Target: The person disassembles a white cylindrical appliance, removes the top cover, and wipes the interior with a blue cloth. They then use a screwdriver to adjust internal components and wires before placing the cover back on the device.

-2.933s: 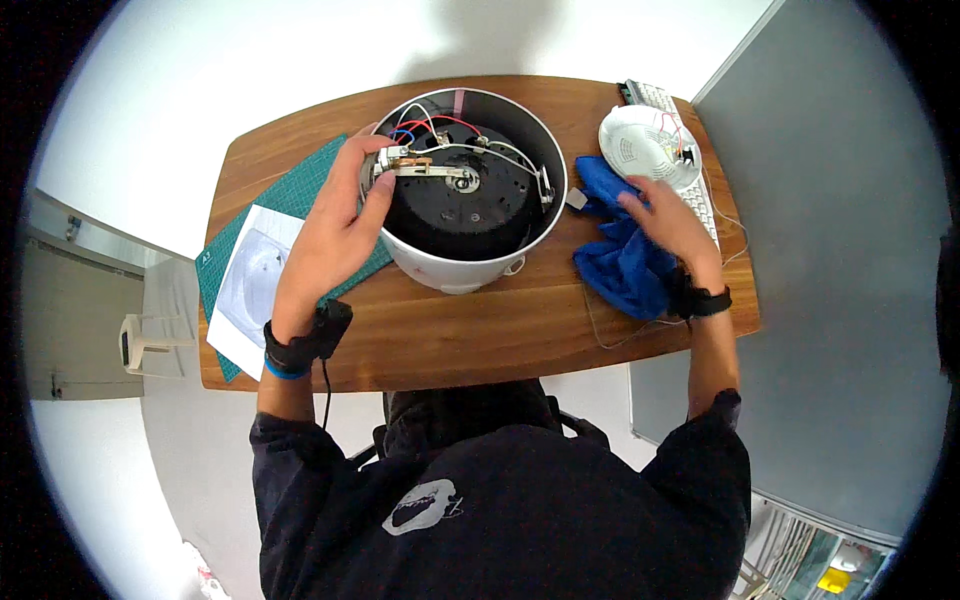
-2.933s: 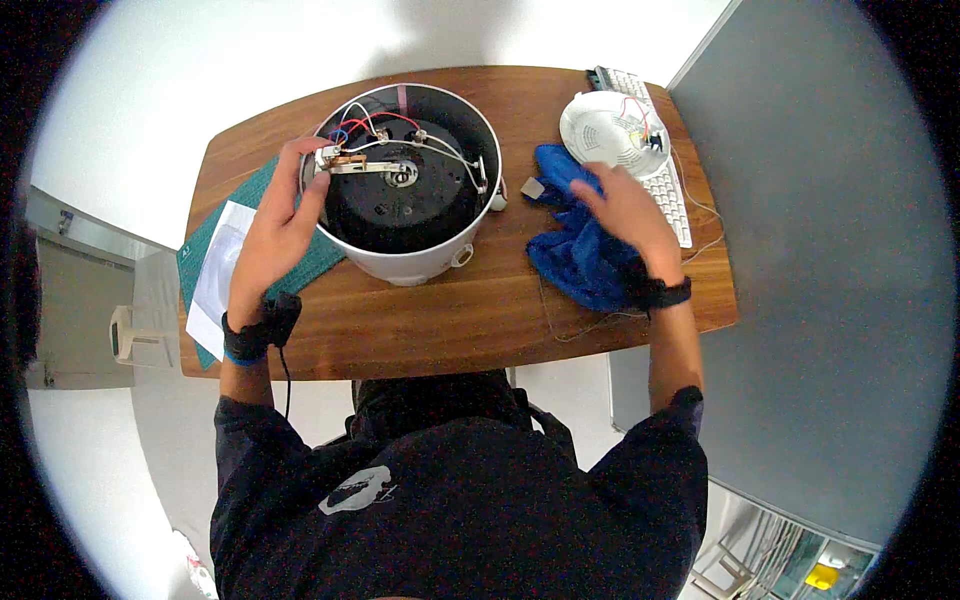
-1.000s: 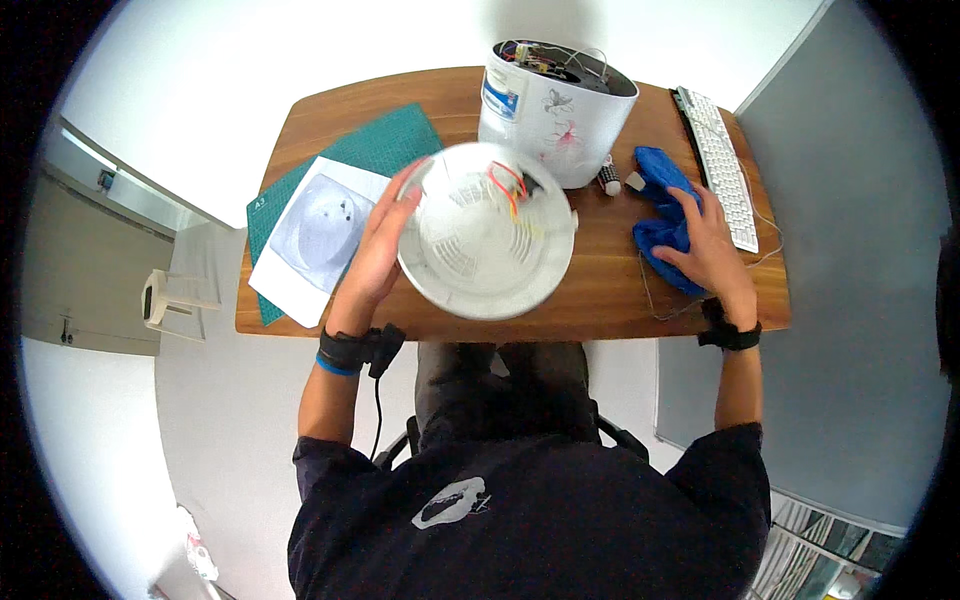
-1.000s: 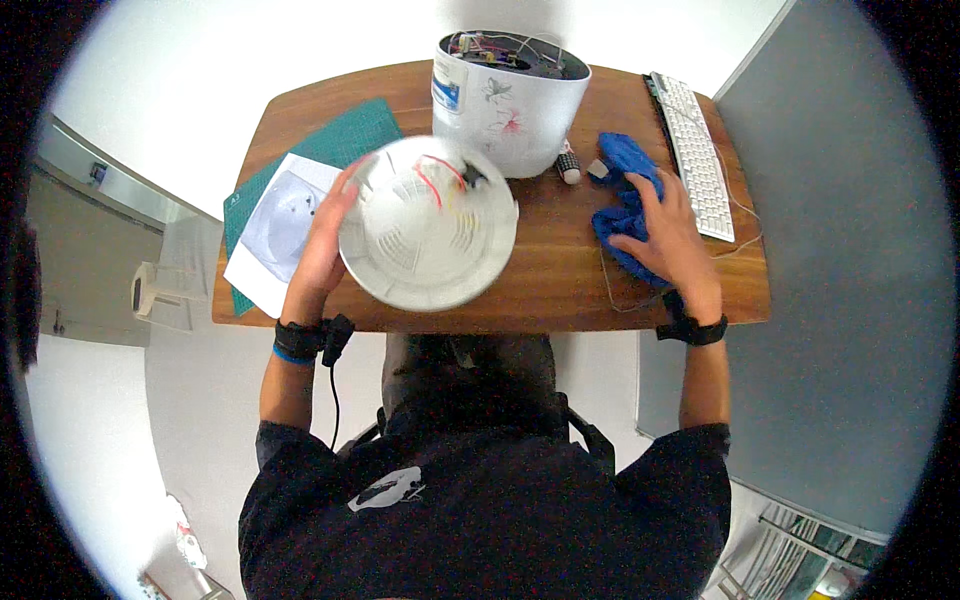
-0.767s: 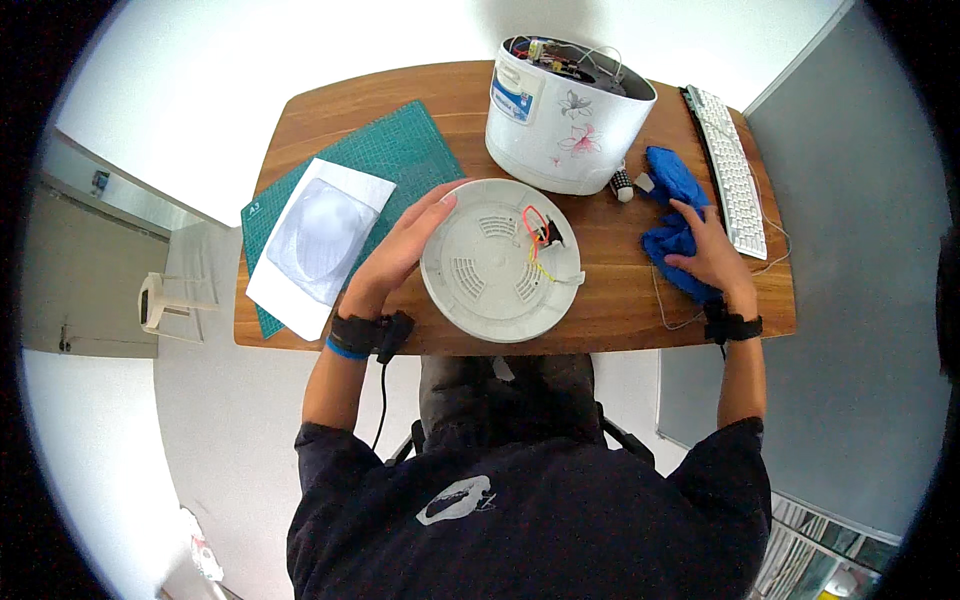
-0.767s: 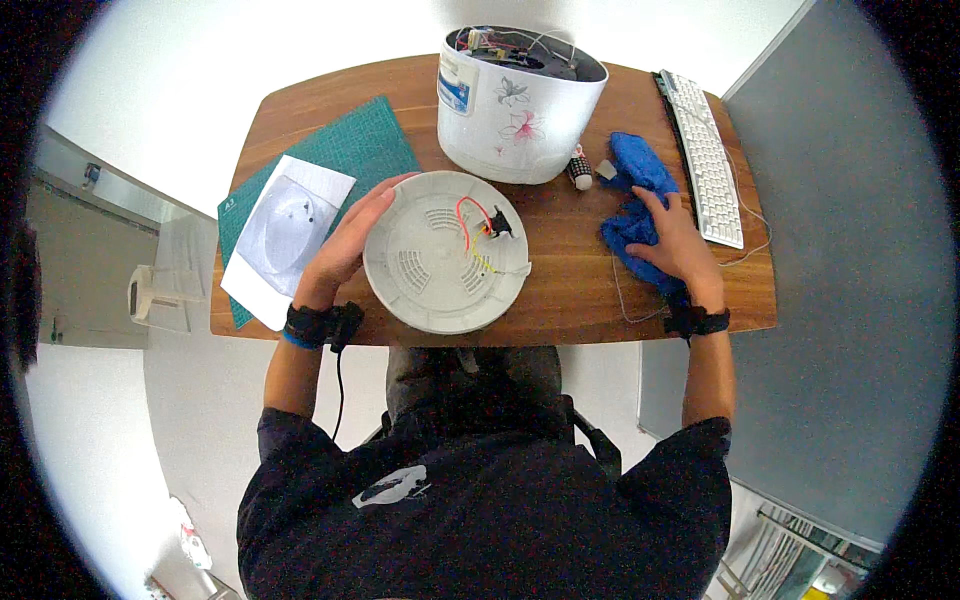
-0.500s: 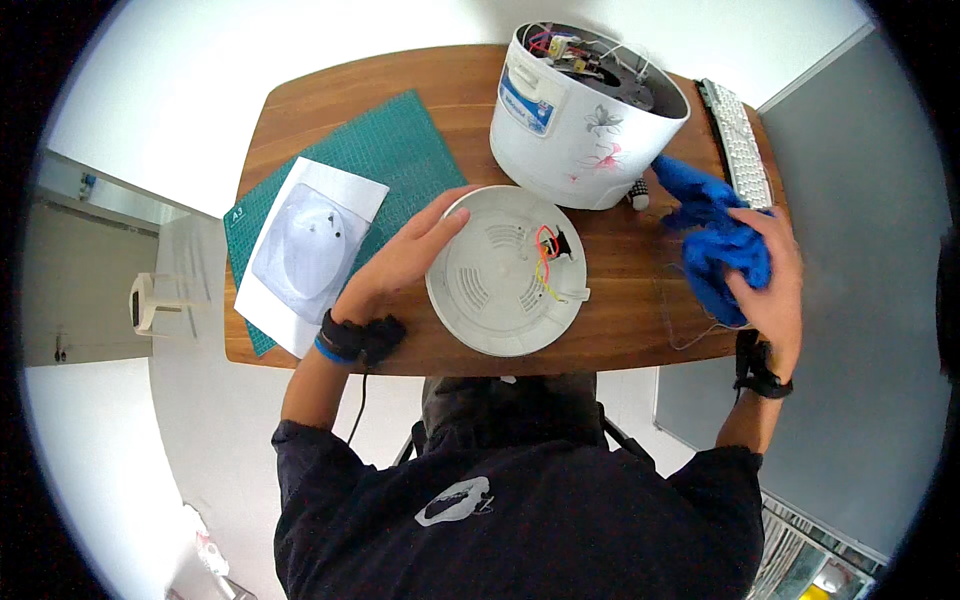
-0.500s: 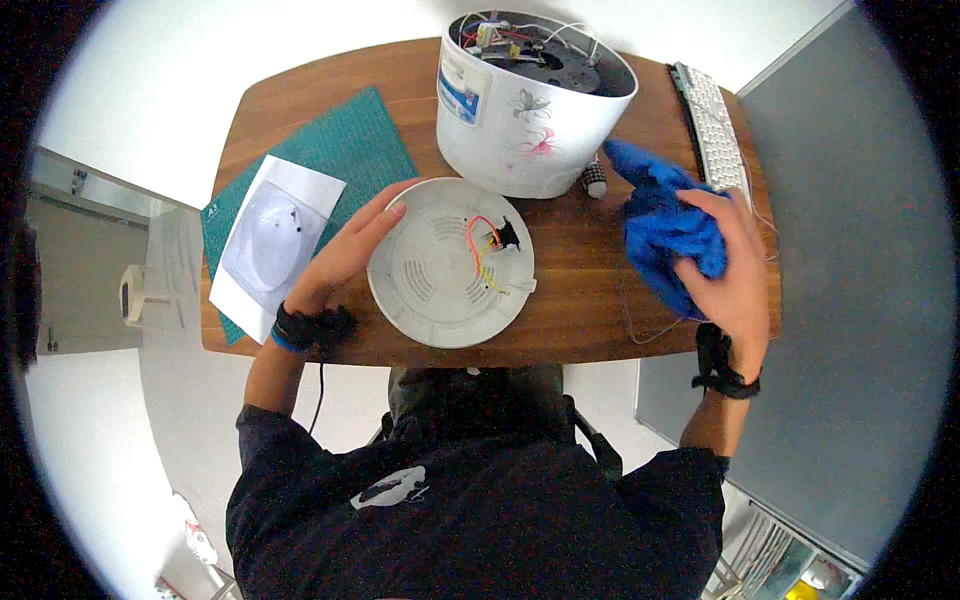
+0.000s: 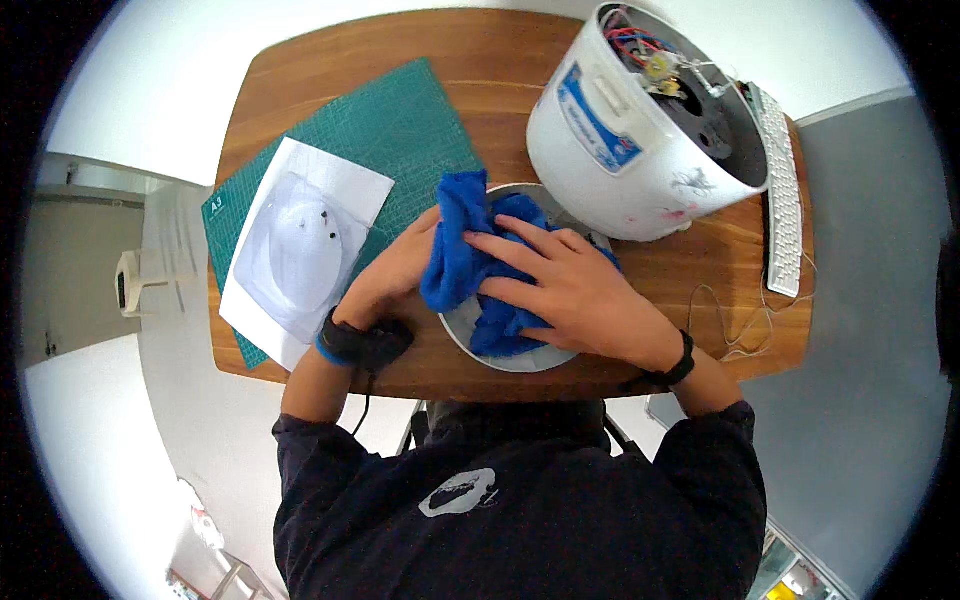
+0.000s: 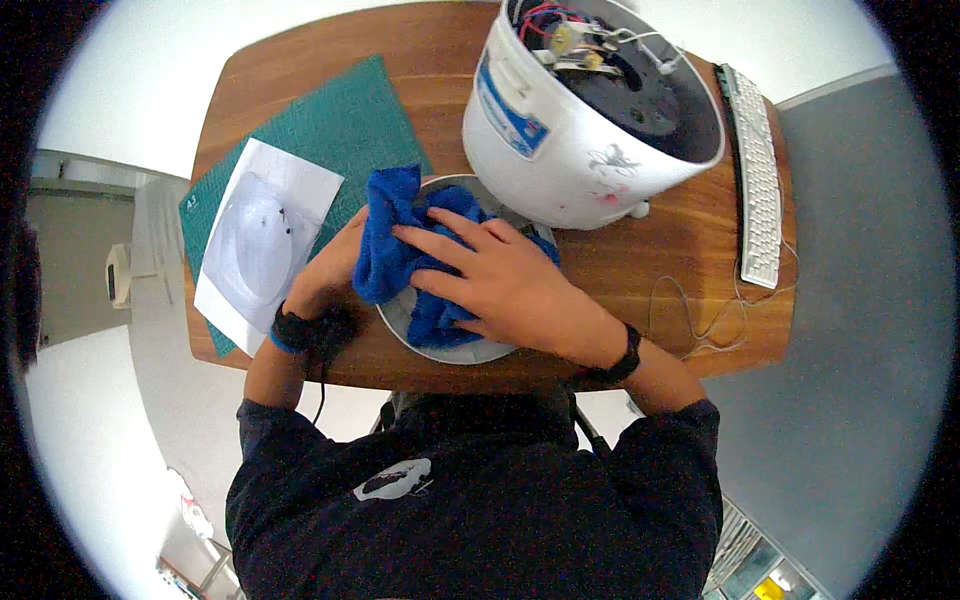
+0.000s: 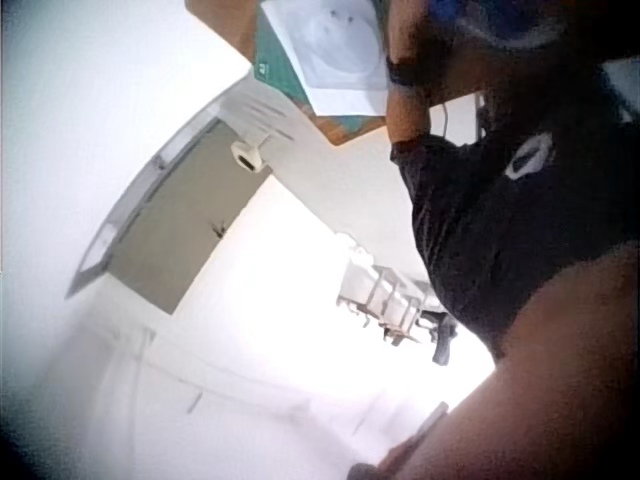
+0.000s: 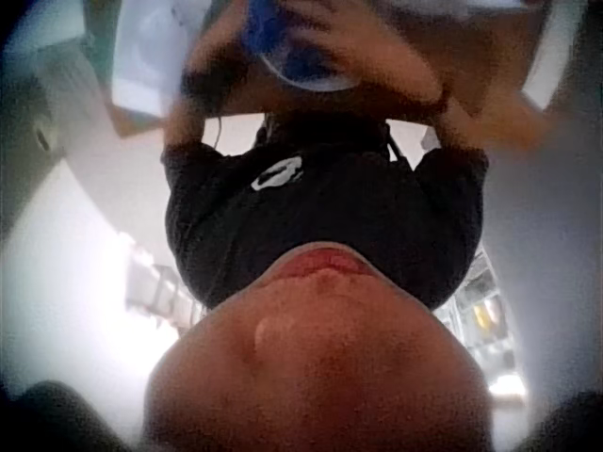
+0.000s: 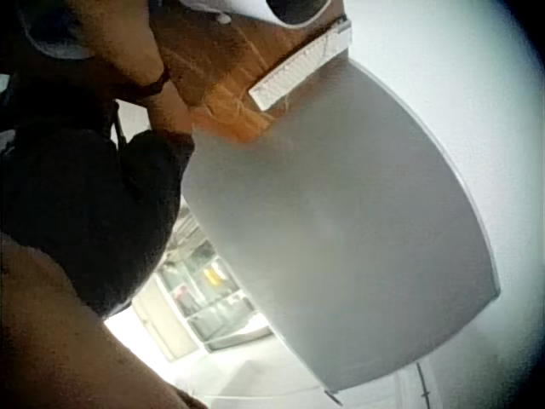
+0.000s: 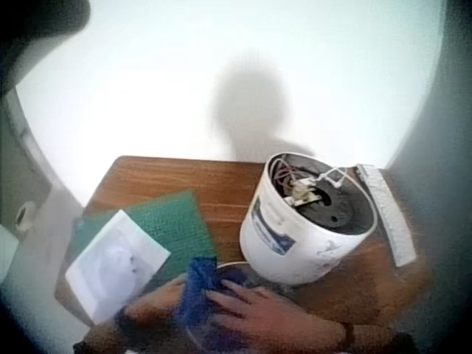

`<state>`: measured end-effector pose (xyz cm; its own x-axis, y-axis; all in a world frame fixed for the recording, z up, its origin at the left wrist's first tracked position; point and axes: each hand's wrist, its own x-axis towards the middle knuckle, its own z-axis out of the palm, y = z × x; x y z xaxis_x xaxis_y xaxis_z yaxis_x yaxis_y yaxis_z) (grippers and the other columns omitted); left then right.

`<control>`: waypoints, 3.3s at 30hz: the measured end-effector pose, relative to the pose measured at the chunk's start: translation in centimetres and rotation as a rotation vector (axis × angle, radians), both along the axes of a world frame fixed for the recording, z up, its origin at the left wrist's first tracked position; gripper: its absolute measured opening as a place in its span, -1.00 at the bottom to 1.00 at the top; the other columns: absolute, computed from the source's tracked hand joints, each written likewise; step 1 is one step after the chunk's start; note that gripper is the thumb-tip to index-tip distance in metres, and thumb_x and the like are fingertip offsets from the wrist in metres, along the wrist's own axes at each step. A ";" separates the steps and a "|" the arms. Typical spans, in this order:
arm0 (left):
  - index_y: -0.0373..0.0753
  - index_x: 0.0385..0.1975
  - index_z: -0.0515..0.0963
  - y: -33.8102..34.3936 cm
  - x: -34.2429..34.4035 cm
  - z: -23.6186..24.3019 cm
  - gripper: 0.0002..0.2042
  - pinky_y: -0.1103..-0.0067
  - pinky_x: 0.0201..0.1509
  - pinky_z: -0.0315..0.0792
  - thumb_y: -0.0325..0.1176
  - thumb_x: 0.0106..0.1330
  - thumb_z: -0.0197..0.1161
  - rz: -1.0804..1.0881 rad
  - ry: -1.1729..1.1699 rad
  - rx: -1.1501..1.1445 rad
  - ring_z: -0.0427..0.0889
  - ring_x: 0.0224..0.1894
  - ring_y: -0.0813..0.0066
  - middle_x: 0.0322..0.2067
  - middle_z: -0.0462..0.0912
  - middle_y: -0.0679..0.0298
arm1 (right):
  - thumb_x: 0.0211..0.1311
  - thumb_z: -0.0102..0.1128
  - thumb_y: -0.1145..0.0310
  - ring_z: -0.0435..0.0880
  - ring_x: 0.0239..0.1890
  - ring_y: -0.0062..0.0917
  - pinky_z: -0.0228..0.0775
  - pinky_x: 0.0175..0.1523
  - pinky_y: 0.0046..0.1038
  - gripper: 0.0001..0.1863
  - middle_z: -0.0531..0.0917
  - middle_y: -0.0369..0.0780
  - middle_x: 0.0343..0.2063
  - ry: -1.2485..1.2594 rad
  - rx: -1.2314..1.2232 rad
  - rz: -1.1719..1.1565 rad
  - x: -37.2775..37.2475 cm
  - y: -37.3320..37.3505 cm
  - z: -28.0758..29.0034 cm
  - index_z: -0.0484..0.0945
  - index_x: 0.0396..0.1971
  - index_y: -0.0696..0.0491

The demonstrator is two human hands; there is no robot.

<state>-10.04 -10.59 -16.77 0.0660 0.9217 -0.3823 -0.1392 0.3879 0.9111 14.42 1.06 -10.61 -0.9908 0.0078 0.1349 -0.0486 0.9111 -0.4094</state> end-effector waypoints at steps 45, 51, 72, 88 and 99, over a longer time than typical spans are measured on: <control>-0.28 0.30 0.54 -0.6 1.4 1.9 -0.63 0.57 0.18 0.50 -0.16 0.79 0.02 0.083 0.474 0.230 0.59 0.03 0.55 -0.02 0.66 0.31 | 0.18 0.61 0.38 0.62 0.31 -0.15 0.54 0.34 -0.14 -0.51 0.64 -0.16 0.26 0.115 -0.239 -0.389 12.0 0.5 3.4 0.71 0.14 -0.06; -0.35 0.15 0.69 -1.9 1.8 4.0 -0.61 0.39 -0.02 0.62 -0.14 0.72 0.10 0.121 0.708 0.258 0.81 -0.16 0.19 -0.20 0.82 -0.05 | 0.37 0.48 0.37 0.76 -0.26 -0.22 0.58 -0.14 -0.22 -0.86 0.74 -0.16 -0.36 -0.172 -0.472 -0.560 20.7 0.1 3.2 0.71 -0.27 0.11; -0.26 -0.52 0.56 -11.1 3.9 4.7 -0.63 0.49 -0.53 0.38 -0.33 0.65 0.24 0.390 1.075 0.411 0.52 -0.68 0.48 -0.67 0.59 0.25 | 0.47 0.40 0.38 0.82 -0.24 -0.25 0.67 -0.11 -0.28 -0.84 0.80 -0.12 -0.27 -0.466 -0.574 -0.387 23.3 -2.1 -0.8 0.69 -0.10 0.13; -0.19 -0.12 0.67 -8.7 10.1 6.1 -0.69 -0.04 0.61 0.26 -0.19 0.31 0.59 -0.173 1.240 0.626 0.24 0.56 -0.42 0.47 0.40 -0.12 | 0.36 0.54 0.32 0.61 0.33 -0.14 0.61 0.31 -0.17 -0.37 0.44 -0.04 0.42 -0.226 -0.484 -0.475 21.2 -4.5 0.1 0.48 0.37 -0.01; -0.16 -0.25 0.70 -7.8 10.1 5.0 -0.77 -0.04 0.66 0.20 -0.34 0.16 0.62 -0.329 1.136 0.710 0.23 0.58 -0.44 0.47 0.38 -0.20 | 0.02 0.72 0.19 0.11 0.66 0.15 0.16 0.65 0.13 0.10 0.15 -0.02 0.64 0.060 0.054 -0.197 12.8 -2.0 -0.5 0.30 0.61 -0.35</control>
